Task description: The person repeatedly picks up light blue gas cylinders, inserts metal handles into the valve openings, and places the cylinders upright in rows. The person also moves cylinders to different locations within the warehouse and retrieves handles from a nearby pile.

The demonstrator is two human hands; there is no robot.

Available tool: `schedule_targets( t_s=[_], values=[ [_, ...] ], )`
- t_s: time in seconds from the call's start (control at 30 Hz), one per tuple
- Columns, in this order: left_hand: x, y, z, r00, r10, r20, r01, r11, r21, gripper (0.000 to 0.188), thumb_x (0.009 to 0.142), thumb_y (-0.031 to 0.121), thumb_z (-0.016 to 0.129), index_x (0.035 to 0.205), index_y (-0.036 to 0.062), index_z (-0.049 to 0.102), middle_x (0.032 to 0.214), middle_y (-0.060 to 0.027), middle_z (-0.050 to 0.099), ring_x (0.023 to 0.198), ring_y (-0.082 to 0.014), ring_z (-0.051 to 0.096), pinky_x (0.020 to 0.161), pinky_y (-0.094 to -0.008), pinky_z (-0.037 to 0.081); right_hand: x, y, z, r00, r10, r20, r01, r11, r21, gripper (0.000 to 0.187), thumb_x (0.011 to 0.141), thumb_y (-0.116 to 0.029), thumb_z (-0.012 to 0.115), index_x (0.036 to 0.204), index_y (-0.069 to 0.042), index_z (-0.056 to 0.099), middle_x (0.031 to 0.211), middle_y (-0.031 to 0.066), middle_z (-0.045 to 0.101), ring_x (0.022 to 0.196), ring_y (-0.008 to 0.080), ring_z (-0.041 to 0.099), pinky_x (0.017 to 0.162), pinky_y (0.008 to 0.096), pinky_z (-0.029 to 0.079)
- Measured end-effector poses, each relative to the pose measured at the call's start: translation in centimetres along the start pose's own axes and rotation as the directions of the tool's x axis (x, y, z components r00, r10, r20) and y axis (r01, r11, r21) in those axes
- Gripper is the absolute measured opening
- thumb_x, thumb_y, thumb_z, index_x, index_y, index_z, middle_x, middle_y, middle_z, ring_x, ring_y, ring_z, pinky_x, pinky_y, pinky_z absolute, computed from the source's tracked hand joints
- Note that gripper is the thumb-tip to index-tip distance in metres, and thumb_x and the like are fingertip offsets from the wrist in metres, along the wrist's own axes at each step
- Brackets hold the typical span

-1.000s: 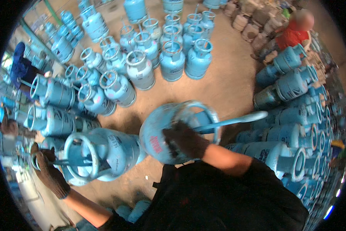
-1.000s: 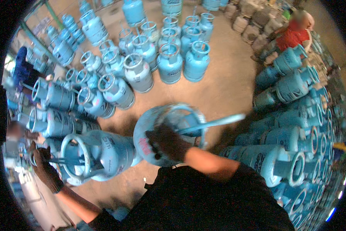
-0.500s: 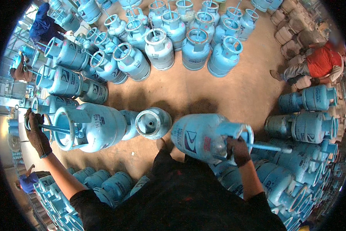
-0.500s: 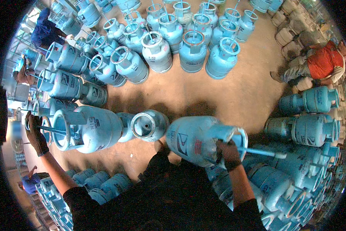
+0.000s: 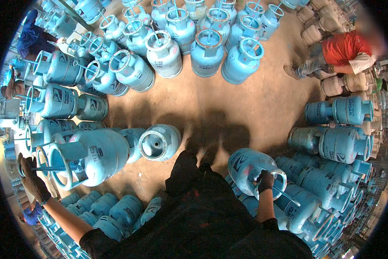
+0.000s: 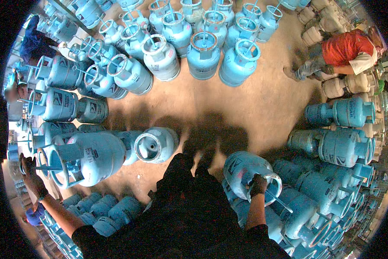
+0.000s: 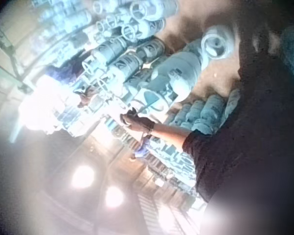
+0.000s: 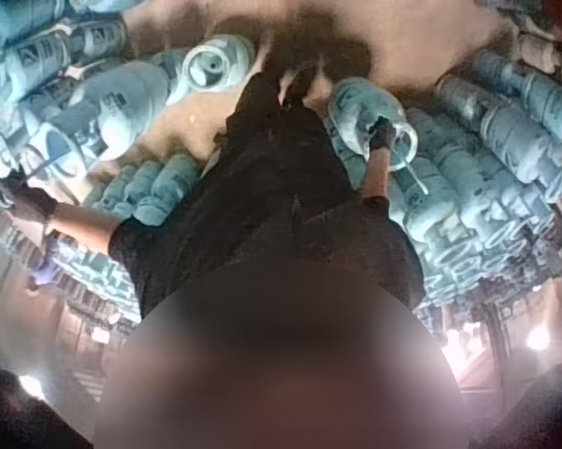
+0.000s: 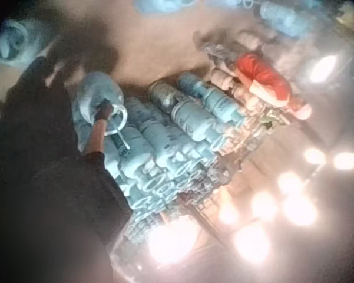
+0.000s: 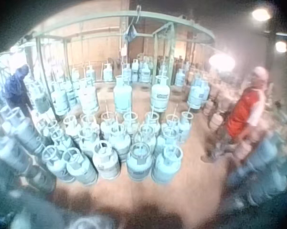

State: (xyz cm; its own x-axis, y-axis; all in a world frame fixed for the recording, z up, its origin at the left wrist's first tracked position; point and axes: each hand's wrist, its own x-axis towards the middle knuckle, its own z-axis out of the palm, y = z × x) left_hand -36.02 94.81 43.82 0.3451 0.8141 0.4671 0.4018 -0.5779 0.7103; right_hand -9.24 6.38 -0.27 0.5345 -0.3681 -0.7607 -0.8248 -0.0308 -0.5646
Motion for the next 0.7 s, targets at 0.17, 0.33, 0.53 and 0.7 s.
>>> schedule_targets(
  t_s=[0.17, 0.33, 0.53, 0.7],
  values=[
    [1.1, -2.6, -1.5, 0.994, -0.109, -0.012, 0.106, 0.987, -0.124, 0.058, 0.109, 0.038, 0.057, 0.154, 0.0027, 0.049, 0.146, -0.0223, 0.058, 0.131, -0.0326, 0.061, 0.116, -0.0439, 0.043, -1.0, -5.7, 4.6, 0.980, 0.170, -0.105, -0.118, 0.916, 0.383, 0.019, 0.095, -0.023, 0.066, 0.081, -0.015, 0.055, 0.062, 0.0033, 0.047, 0.057, 0.0232, 0.051, 0.059, 0.0511, 0.049],
    [1.9, -2.4, -0.8, 0.986, -0.143, -0.090, 0.137, 0.989, -0.060, 0.057, 0.110, 0.039, 0.056, 0.155, 0.0048, 0.049, 0.150, -0.0231, 0.051, 0.131, -0.0358, 0.060, 0.117, -0.0456, 0.043, 4.2, -9.0, 10.7, 0.979, 0.201, 0.007, -0.167, 0.791, 0.589, 0.018, 0.099, -0.026, 0.059, 0.084, -0.016, 0.055, 0.066, 0.0042, 0.048, 0.059, 0.0261, 0.049, 0.061, 0.0496, 0.044],
    [2.7, -1.3, -0.4, 0.915, -0.272, -0.298, 0.289, 0.957, 0.013, 0.055, 0.111, 0.041, 0.051, 0.153, 0.0056, 0.052, 0.124, -0.0191, 0.070, 0.104, -0.0271, 0.073, 0.083, -0.0400, 0.064, 17.8, -7.0, 16.9, 0.940, -0.136, 0.314, 0.035, 0.952, 0.306, 0.024, 0.103, -0.029, 0.044, 0.094, -0.018, 0.064, 0.079, 0.0055, 0.060, 0.078, 0.0286, 0.058, 0.076, 0.0513, 0.047],
    [2.4, 5.4, 1.0, 0.875, -0.151, -0.459, 0.143, 0.988, -0.052, 0.040, 0.105, 0.029, 0.056, 0.130, -0.0013, 0.063, 0.111, -0.0126, 0.068, 0.099, -0.0332, 0.067, 0.086, -0.0463, 0.058, 25.4, -9.0, 26.5, 0.967, 0.088, 0.238, -0.219, 0.763, 0.608, 0.029, 0.104, -0.033, 0.042, 0.101, -0.019, 0.067, 0.089, 0.0054, 0.066, 0.088, 0.0289, 0.062, 0.087, 0.0562, 0.047]
  ],
)
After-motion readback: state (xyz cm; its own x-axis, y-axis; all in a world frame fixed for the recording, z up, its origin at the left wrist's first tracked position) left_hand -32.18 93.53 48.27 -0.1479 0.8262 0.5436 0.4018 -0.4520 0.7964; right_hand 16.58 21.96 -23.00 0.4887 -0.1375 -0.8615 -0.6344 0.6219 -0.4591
